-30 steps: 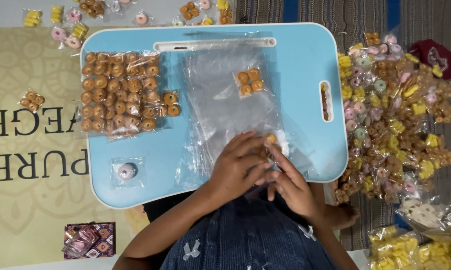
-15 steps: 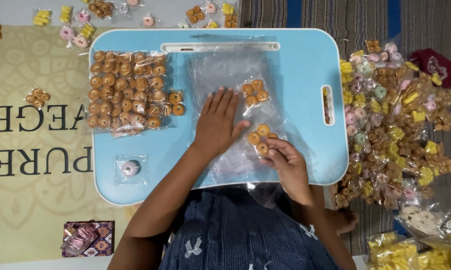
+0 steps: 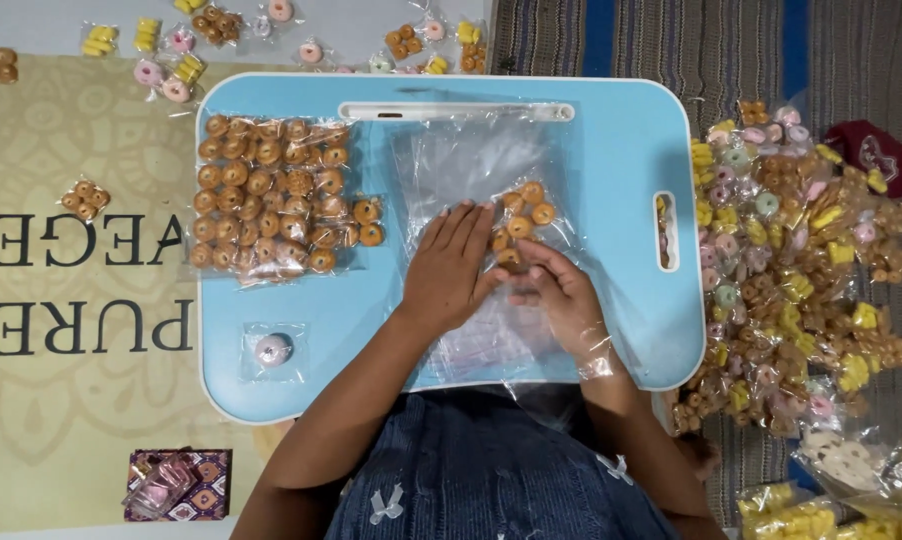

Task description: Packing small brown donut-shaped items into clear plastic bags.

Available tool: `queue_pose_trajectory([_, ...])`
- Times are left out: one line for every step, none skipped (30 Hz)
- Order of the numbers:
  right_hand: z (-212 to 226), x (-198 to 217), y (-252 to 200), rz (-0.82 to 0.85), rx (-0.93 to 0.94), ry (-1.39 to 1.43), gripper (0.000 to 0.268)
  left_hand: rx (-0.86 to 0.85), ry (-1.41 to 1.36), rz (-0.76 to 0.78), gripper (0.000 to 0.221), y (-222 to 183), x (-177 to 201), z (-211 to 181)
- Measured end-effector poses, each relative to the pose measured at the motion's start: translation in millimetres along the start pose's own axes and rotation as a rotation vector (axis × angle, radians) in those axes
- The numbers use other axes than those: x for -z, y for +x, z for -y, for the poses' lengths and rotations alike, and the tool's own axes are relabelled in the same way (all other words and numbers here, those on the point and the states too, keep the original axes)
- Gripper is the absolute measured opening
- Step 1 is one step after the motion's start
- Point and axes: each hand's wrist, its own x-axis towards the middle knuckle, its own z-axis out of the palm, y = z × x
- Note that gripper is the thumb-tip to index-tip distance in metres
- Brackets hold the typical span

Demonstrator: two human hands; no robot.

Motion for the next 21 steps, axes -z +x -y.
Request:
queue_pose_trajectory([7.7,-5.5,1.9,-0.016,0.014,-0.070,0.036,0.001,-0.011,0.012,0.093,-0.1,-0.6,0.5])
queue_pose_trajectory([7.9,-8.9,3.5,-0.013,0.012,-0.073,0.036,0.006,-0.011,0.010,0.093,-0.6,-1.6,0.5])
queue_pose_trajectory([8.3,-12.5,5.0,-0.047,0.030,-0.142,0.038,0.009,-0.006,0.022,0.094,-1.3,-2.4,0.6])
queue_pose_trajectory([9.4,-16.5,8.5,-0.080,0.054,-0.209,0.040,0.011,0.003,0.031,0.096,-0.1,-2.7,1.7])
queue_pose_trajectory([10.7,-18.1,11.1,-0.075,0.056,-0.211,0.040,0.013,0.005,0.026,0.096,0.2,-2.0,0.9])
queue_pose_trajectory([11.5,-20.0,12.4,-0.102,0.088,-0.343,0.039,0.004,0.041,0.041,0.095,-0.6,-1.1,-0.1])
queue_pose_trajectory([12.2,-21.7,13.6,-0.128,0.119,-0.474,0.037,-0.005,0.077,0.055,0.094,-1.3,-0.4,-1.3])
queue_pose_trajectory([15.9,-20.4,13.5,-0.127,0.118,-0.474,0.037,-0.004,0.077,0.056,0.094,-2.1,-1.1,-1.8])
queue_pose_trajectory([19.7,-18.9,13.5,-0.129,0.155,-0.742,0.030,-0.004,0.105,0.057,0.094,-2.8,-1.9,-2.4])
queue_pose_trajectory([23.9,-17.0,14.1,-0.132,0.194,-1.010,0.029,-0.008,0.133,0.058,0.093,-2.3,-2.9,-2.9])
queue_pose_trajectory([27.7,-18.1,11.5,-0.133,0.195,-1.010,0.029,-0.009,0.133,0.058,0.093,-2.8,-3.1,-2.5])
queue_pose_trajectory([31.4,-18.8,9.0,-0.122,0.237,-1.055,0.029,-0.008,0.152,0.064,0.092,-2.8,-3.7,-2.3])
queue_pose_trajectory([35.1,-19.3,6.4,-0.112,0.280,-1.100,0.029,-0.008,0.171,0.070,0.092,-2.7,-4.3,-2.1])
queue_pose_trajectory([25.0,-10.8,7.4,-0.112,0.280,-1.098,0.029,-0.008,0.173,0.071,0.092,-2.2,-6.3,-1.5])
queue_pose_trajectory([14.8,-2.5,8.4,-0.113,0.383,-1.194,0.037,0.002,0.199,0.110,0.094,-1.9,-8.1,-0.9])
queue_pose_trajectory([4.4,4.7,9.7,-0.110,0.489,-1.287,0.048,0.017,0.226,0.150,0.096,-2.2,-9.2,0.3])
queue_pose_trajectory([4.7,4.5,3.2,-0.106,0.490,-1.284,0.048,0.020,0.230,0.151,0.096,-2.6,-8.9,-0.3])
queue_pose_trajectory([5.0,3.8,-2.2,-0.155,0.601,-1.275,0.048,0.022,0.230,0.162,0.097,-2.7,-8.3,-0.2])
queue_pose_trajectory([5.4,3.2,-7.5,-0.204,0.712,-1.262,0.048,0.024,0.230,0.174,0.098,-2.8,-7.6,-0.1])
queue_pose_trajectory([15.4,-1.8,-14.1,-0.200,0.716,-1.258,0.048,0.029,0.234,0.172,0.098,-2.9,-8.5,0.8])
queue_pose_trajectory([25.4,-6.3,-20.8,-0.139,0.805,-1.211,0.043,0.025,0.217,0.166,0.098,-2.8,-9.5,1.6])
